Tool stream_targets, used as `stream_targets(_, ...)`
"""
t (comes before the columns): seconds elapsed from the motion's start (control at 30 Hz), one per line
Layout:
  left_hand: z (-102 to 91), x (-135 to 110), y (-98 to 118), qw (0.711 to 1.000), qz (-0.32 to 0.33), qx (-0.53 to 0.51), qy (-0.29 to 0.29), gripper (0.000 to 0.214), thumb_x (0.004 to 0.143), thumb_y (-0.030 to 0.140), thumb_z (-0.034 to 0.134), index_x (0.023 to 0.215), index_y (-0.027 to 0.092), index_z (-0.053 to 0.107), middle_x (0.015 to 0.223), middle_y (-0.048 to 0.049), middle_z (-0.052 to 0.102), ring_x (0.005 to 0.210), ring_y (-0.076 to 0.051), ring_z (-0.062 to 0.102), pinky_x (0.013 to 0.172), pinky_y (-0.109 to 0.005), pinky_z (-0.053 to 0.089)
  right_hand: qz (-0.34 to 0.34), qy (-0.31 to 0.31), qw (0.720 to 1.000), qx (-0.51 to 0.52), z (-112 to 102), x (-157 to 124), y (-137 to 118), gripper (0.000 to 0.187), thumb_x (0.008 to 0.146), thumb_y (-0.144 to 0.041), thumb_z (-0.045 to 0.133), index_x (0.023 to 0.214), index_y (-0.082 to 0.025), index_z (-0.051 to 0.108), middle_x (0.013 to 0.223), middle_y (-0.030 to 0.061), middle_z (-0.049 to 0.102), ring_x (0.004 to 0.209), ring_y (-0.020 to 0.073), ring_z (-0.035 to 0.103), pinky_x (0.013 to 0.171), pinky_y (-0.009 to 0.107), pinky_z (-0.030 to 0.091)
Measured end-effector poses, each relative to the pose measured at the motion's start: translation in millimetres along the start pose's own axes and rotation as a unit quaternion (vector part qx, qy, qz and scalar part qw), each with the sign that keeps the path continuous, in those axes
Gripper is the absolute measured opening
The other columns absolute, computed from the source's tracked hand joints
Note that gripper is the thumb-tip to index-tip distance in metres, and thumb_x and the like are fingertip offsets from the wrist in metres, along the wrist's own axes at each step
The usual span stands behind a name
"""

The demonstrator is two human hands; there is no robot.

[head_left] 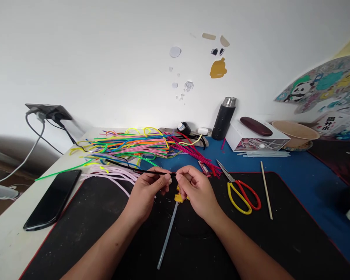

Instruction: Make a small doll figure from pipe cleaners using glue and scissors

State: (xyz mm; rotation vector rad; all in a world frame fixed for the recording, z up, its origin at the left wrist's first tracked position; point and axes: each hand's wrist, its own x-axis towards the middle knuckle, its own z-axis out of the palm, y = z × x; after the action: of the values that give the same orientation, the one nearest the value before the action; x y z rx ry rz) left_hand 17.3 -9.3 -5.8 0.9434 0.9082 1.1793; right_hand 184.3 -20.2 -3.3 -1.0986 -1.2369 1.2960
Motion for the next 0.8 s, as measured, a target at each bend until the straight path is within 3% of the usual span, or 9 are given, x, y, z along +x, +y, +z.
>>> stream_targets(0.37, 0.5, 0.5, -1.2, 1.000, 0.002, 0.005, -0.006, 0.026, 0.080, 0.040, 0.089, 0.087, 0.017, 0.078, 0.063, 0.0017, 0.065, 0.056, -0.010, 0.056, 0.054, -0.020, 0.042, 0.007, 0.004, 1.000, 0.009, 1.0, -0.1, -0.6, 0.022, 0.092, -0.042, 0.069, 0.090, -0.021, 0.064, 0.055, -0.0086, 0.053, 0.047, 0.0090, 0.049, 0.047, 0.021, 0.039)
stream_targets(0.53, 1.2, 0.7, 1.0, 1.000, -0.008, -0.019, 0.022, 0.030, 0.075, 0.041, 0.092, 0.085, 0.017, 0.077, 0.063, 0.0016, 0.066, 0.056, -0.010, 0.057, 0.054, -0.020, 0.042, 0.008, 0.006, 1.000, 0.024, 0.1, 1.6, -1.5, 0.027, 0.093, -0.046, 0.069, 0.089, -0.020, 0.063, 0.055, -0.0085, 0.052, 0.046, 0.0091, 0.049, 0.046, 0.021, 0.039)
stream_targets(0.8, 0.2, 1.4, -0.5, 1.000, 0.009, 0.001, 0.013, 0.026, 0.079, 0.039, 0.090, 0.086, 0.016, 0.078, 0.063, 0.0014, 0.066, 0.056, -0.010, 0.056, 0.054, -0.020, 0.043, 0.007, -0.017, 0.999, 0.033, 0.7, 1.5, -4.7, 0.031, 0.093, -0.050, 0.069, 0.100, -0.020, 0.066, 0.058, -0.0085, 0.054, 0.046, 0.0090, 0.050, 0.047, 0.022, 0.042)
